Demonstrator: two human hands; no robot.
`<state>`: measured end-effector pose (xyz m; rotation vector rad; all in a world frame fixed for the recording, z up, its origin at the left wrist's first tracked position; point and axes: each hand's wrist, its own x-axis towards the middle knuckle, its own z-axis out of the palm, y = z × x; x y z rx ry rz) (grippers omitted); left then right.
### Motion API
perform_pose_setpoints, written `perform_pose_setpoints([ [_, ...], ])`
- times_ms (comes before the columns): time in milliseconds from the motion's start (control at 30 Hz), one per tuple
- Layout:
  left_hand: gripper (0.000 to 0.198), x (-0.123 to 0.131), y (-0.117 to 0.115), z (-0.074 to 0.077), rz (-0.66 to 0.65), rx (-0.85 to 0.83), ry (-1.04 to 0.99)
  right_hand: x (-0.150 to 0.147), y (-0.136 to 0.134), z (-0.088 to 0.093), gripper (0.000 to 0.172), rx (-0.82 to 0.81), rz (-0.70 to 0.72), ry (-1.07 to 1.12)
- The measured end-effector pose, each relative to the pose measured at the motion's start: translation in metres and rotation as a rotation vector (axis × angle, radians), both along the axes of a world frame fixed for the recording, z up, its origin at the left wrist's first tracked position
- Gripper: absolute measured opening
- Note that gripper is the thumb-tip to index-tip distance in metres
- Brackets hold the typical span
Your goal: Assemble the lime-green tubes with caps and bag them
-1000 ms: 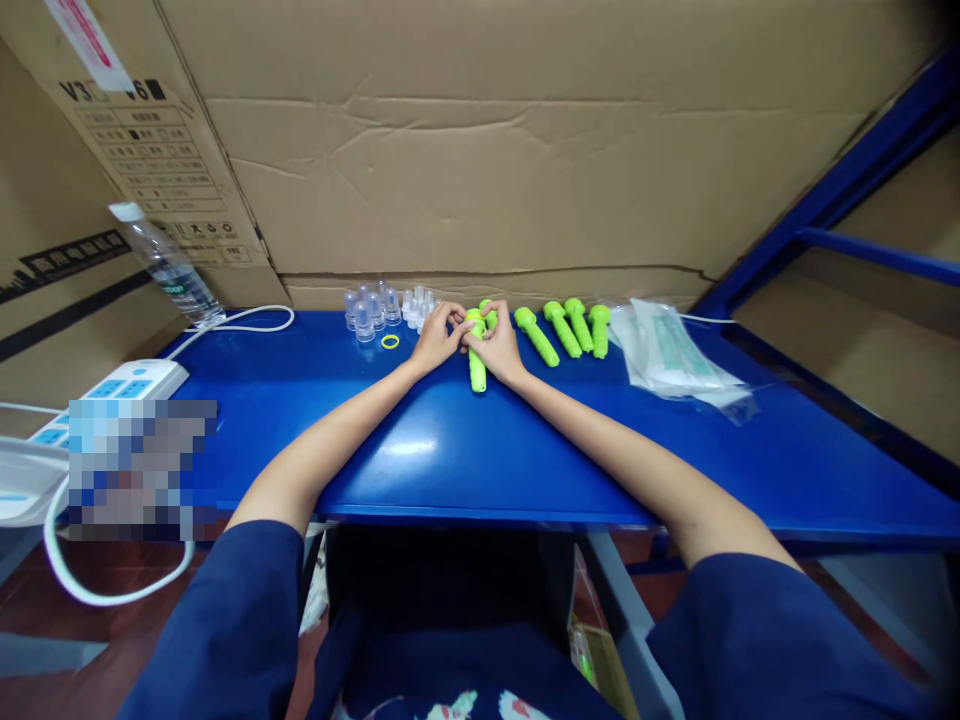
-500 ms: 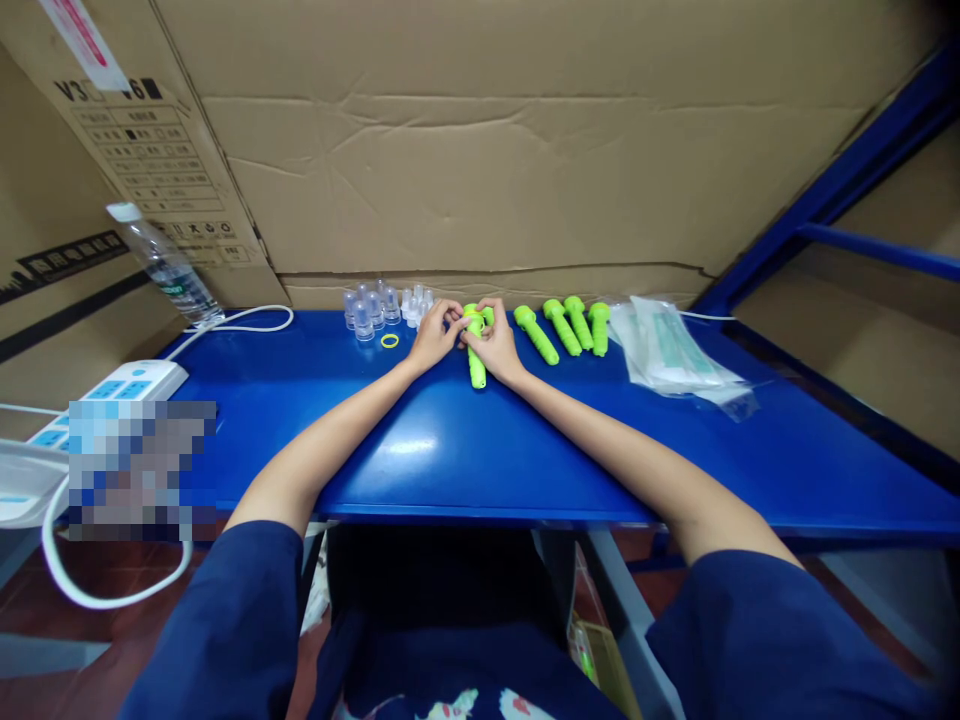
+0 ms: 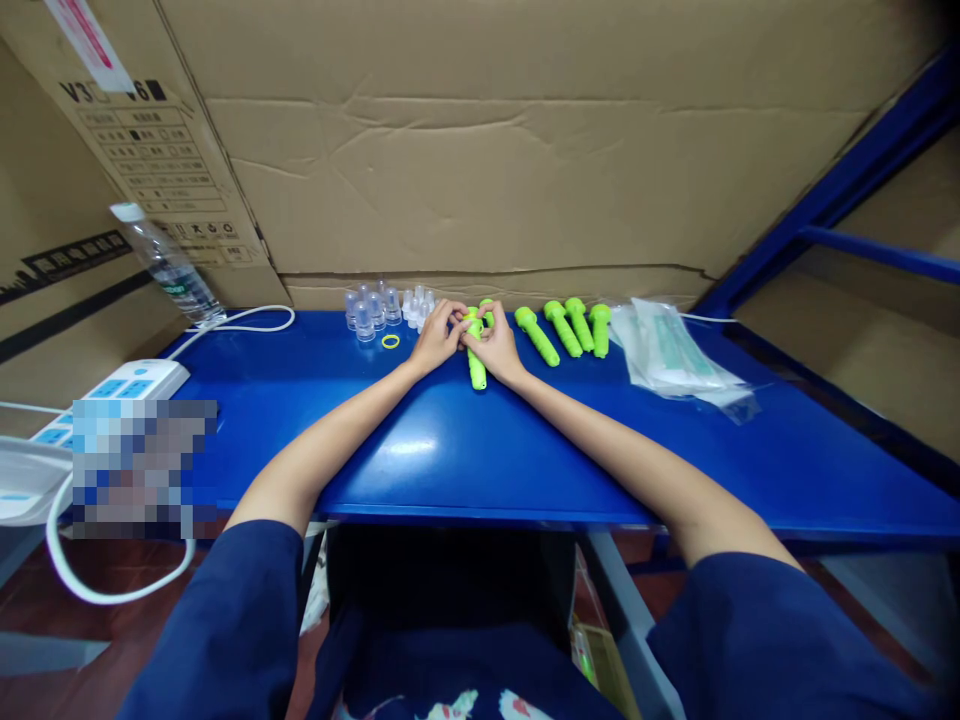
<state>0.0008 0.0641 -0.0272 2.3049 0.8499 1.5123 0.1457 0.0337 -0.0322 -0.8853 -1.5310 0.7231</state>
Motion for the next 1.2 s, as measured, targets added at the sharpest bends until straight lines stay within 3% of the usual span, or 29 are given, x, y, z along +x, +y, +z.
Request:
perform_pose_setpoints([
  [1200,0.007,0.002,-0.002,0.001,0.027,-0.071,-0.019,-0.002,-0.008,0.007,0.057,0.001,-0.066,-0.026],
])
